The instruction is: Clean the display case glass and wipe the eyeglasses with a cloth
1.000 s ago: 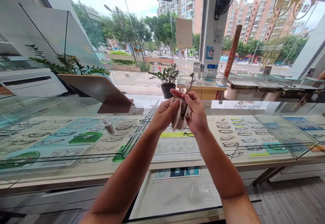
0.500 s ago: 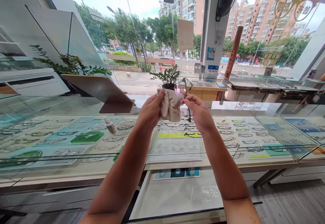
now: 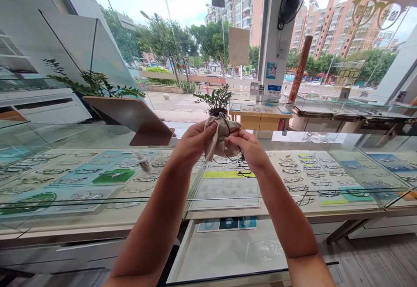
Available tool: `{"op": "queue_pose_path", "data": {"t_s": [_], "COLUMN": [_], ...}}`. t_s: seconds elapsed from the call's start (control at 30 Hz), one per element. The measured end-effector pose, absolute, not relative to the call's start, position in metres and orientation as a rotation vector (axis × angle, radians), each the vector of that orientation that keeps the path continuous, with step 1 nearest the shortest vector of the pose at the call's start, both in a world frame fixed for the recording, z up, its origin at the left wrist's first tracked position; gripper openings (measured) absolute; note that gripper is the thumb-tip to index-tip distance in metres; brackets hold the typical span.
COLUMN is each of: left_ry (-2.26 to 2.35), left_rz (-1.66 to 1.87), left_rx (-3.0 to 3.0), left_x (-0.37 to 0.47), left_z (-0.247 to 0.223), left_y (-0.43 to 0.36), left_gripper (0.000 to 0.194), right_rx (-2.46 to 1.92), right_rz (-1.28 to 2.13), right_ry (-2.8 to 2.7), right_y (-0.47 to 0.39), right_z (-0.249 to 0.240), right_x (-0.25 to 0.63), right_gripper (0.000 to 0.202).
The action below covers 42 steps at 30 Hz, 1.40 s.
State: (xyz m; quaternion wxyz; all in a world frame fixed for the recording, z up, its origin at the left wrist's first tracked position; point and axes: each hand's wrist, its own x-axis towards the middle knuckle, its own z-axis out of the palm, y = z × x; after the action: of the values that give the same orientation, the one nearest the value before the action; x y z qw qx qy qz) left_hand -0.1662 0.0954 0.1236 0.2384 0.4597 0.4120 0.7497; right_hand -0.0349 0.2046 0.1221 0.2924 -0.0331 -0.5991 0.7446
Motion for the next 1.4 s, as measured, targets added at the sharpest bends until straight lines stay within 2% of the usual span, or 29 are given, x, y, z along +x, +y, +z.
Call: {"op": "queue_pose_path", "data": {"t_s": [0.13, 0.23, 0.53, 0.7, 0.93, 1.17, 1.4], "left_ry": [1.100, 1.119, 1.418, 1.407, 1.125, 1.266, 1.356], "left_rz": [1.938, 1.920, 2.259, 2.414, 2.004, 2.191, 2.388], "left_rx": [1.326, 1.346, 1.381, 1.323, 1.392, 1.354, 1.216], "left_x": [-0.168, -0.166, -0.150, -0.152, -0.157, -0.148, -0.142], "left_z": [0.126, 0.126, 0.125, 0.122, 0.126, 0.126, 0.123], "left_y": [0.088, 0.088, 0.103, 0.106, 0.091, 0.099, 0.107], "left_gripper": [0.040, 0.041, 0.045, 0.057, 0.048, 0.048, 0.055], "right_rx": [-0.070, -0.095, -0.079, -0.058, -0.067, -0.009, 0.061], "right_rz": [1.966, 1.978, 2.027, 2.004, 2.062, 2.190, 2.120], "right_ry": [-1.598, -1.585, -1.574, -1.610, -1.568, -1.490, -1.576], "right_y": [0.206, 0.205, 0.197, 0.197, 0.205, 0.192, 0.187], "right_z": [0.124, 0.125, 0.119, 0.120, 0.130, 0.123, 0.115], "right_x": [-0.033, -0.032, -0.035, -0.033, -0.023, -0.032, -0.038], "right_gripper": [0.025, 0.024, 0.022, 0.022, 0.024, 0.031, 0.030]}}
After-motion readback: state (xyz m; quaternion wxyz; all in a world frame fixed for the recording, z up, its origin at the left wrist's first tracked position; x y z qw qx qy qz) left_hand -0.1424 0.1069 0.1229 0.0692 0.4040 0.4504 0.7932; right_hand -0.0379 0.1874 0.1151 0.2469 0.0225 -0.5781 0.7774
